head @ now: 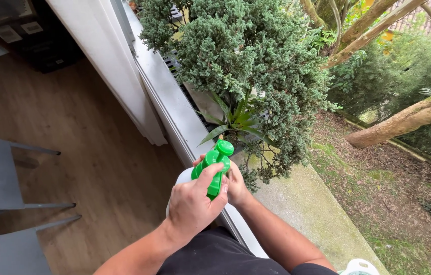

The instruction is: The person uses a handheld pressure sprayer to water a potted evergreen shrub and a smaller plant on a balcony ledge. They repeatedly pump the sprayer handle and direct the nozzle to mist the foliage and soil area.

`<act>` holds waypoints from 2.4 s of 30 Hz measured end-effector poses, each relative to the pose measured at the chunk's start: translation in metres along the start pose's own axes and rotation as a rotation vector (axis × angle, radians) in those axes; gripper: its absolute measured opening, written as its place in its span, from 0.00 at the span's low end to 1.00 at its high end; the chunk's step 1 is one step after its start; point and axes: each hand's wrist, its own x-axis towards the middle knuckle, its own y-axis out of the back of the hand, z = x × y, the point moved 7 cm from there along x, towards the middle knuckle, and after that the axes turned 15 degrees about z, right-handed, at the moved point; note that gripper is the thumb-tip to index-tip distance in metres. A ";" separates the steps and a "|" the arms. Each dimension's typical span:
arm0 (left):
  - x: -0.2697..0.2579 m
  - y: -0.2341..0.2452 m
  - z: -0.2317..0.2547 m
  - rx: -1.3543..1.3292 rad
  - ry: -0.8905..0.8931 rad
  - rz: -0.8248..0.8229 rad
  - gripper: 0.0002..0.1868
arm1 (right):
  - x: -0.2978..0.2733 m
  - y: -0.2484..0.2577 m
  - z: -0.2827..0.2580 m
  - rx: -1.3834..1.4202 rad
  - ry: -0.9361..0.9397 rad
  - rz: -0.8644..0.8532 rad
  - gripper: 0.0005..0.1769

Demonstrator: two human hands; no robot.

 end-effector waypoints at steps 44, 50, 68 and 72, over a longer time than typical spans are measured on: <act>0.056 0.049 -0.174 -0.105 0.057 -0.057 0.17 | 0.101 -0.092 0.070 -0.291 0.106 0.091 0.47; 0.083 0.057 -0.219 -0.213 0.004 -0.140 0.14 | 0.127 -0.117 0.090 -0.339 0.155 0.217 0.46; 0.114 0.066 -0.305 -0.480 0.547 -0.500 0.37 | 0.164 -0.117 0.146 -0.458 0.258 0.403 0.47; 0.115 0.051 -0.317 -0.688 0.880 -0.556 0.37 | 0.180 -0.124 0.147 -0.485 0.251 0.380 0.46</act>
